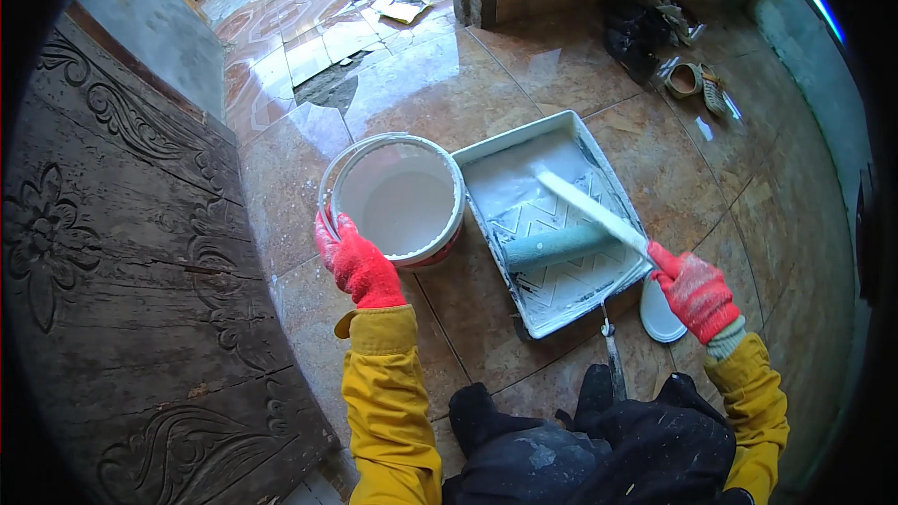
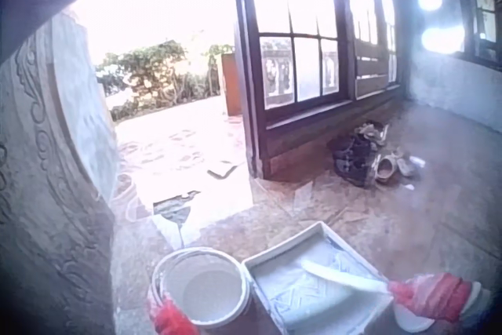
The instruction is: The person stirs a bucket of white paint with a long stick, scrapes excess paint into a paint tray containing a roller, and places a lid on the bucket.
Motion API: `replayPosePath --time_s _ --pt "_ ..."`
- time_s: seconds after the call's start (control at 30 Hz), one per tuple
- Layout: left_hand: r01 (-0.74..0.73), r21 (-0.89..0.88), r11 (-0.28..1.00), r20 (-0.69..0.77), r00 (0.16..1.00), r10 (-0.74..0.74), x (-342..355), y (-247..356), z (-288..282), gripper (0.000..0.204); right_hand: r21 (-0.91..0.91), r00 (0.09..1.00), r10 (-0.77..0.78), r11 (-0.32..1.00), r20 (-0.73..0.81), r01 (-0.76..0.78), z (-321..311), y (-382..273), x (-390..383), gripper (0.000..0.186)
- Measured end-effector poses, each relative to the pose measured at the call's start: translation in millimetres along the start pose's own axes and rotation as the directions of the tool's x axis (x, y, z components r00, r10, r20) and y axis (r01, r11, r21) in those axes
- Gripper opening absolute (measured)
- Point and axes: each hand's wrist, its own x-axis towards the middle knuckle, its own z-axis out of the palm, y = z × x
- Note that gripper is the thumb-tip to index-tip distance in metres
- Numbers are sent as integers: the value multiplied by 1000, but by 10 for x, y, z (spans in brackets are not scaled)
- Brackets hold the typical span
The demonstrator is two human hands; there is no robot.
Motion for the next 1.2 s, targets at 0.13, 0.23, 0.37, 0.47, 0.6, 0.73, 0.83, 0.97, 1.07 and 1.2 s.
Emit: replayPosePath --time_s 0.13,0.23,0.37,0.47,0.6,0.73,0.83,0.97,1.07,1.2 --pt "48 -28 998 -43 998 -50 -15 3 43 35 -11 998 -36 999 -57 35 172 -26 97 45" --pt "20 -13 1000 1 1000 -20 -33 30 38 35 52 992 -122 991 -40 124 164 -1 1 44" --pt "16 -2 1000 -4 1000 -16 -3 -3 21 35 555 972 106 805 211 -208 44 180 10 41" --pt "25 1 1000 -9 1000 -25 12 -33 12 35 690 891 210 570 402 -446 -61 209 -24 40" --pt "15 7 1000 3 1000 -15 12 -45 -6 35 586 701 293 395 650 -708 -298 115 46 40" --pt "68 -32 997 24 997 -67 -16 48 8 41 606 700 252 361 668 -708 -297 172 8 43" --pt "58 19 998 30 998 -58 -16 68 -8 42 677 796 241 425 555 -600 -252 188 -85 44" --pt "115 27 993 118 986 -117 -4 104 -34 46 630 886 261 627 384 -458 -190 203 -190 43" --pt "99 24 995 108 989 -101 -2 140 -25 49 370 990 139 918 37 -143 -133 209 -297 41" --pt "78 -44 996 50 996 -76 -61 218 -18 51 211 982 171 966 -86 -150 -317 36 -395 46"
